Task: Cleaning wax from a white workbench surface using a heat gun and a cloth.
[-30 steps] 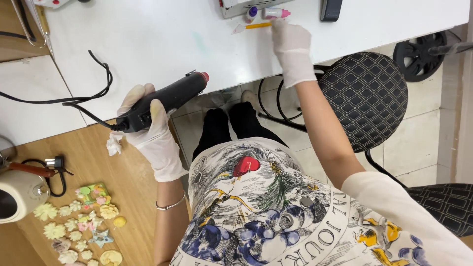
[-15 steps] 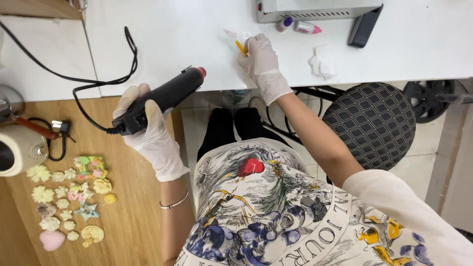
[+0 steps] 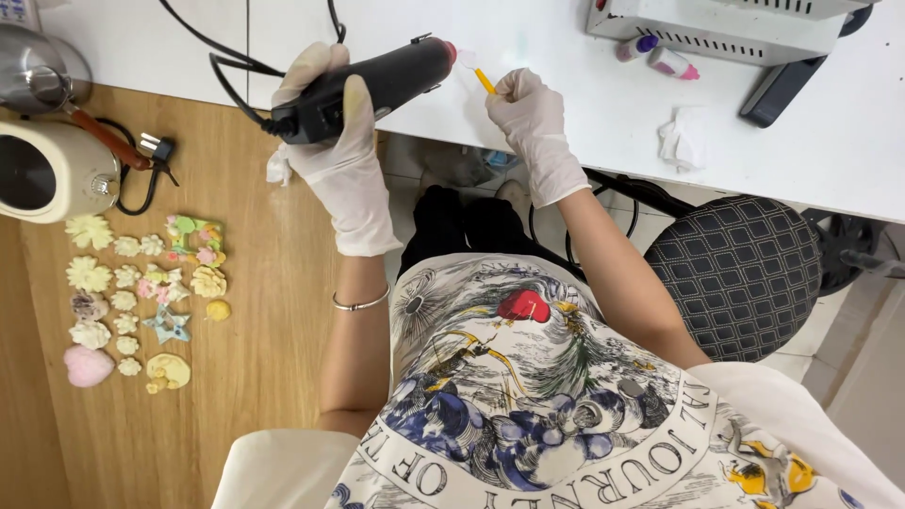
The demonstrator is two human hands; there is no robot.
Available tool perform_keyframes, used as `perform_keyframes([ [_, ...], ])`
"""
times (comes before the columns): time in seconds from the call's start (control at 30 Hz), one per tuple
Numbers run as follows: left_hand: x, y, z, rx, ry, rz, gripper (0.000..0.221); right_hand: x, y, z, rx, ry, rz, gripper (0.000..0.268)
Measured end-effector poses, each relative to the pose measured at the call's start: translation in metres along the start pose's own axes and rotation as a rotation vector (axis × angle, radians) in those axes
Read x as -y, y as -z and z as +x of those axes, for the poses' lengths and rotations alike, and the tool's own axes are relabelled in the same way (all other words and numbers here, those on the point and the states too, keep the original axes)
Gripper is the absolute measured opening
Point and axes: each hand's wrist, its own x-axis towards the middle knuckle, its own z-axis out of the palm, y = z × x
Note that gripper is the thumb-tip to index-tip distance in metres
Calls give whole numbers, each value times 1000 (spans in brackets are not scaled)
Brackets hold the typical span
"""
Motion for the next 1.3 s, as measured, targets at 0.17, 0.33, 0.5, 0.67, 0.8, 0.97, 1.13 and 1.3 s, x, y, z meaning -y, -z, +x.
perform_keyframes([
  [0.17,1,-10,1,20,6,29,38,-9,0,3,-79,101,-75,20],
  [0.33,3,-13,-1,45,-17,55,33,-9,4,2,-85,108,-41,20],
  [0.5,7,-14,-3,48,-13,58,34,-6,6,1,-102,132,-68,19],
  [0.67,7,-14,-3,55,-17,39,38,-7,7,0,-94,137,-50,21],
  [0.8,8,-13,-1,48,-27,84,33,-12,8,3,-86,144,-68,21],
  [0.97,6,-15,0,18,-52,53,34,28,32,-14,163,-206,426,16],
  [1.13,10,-14,1,-6,-68,13,30,58,55,-34,387,-370,750,25],
  [1.3,16,-15,-1,20,-72,62,32,36,45,-23,422,-243,733,27],
])
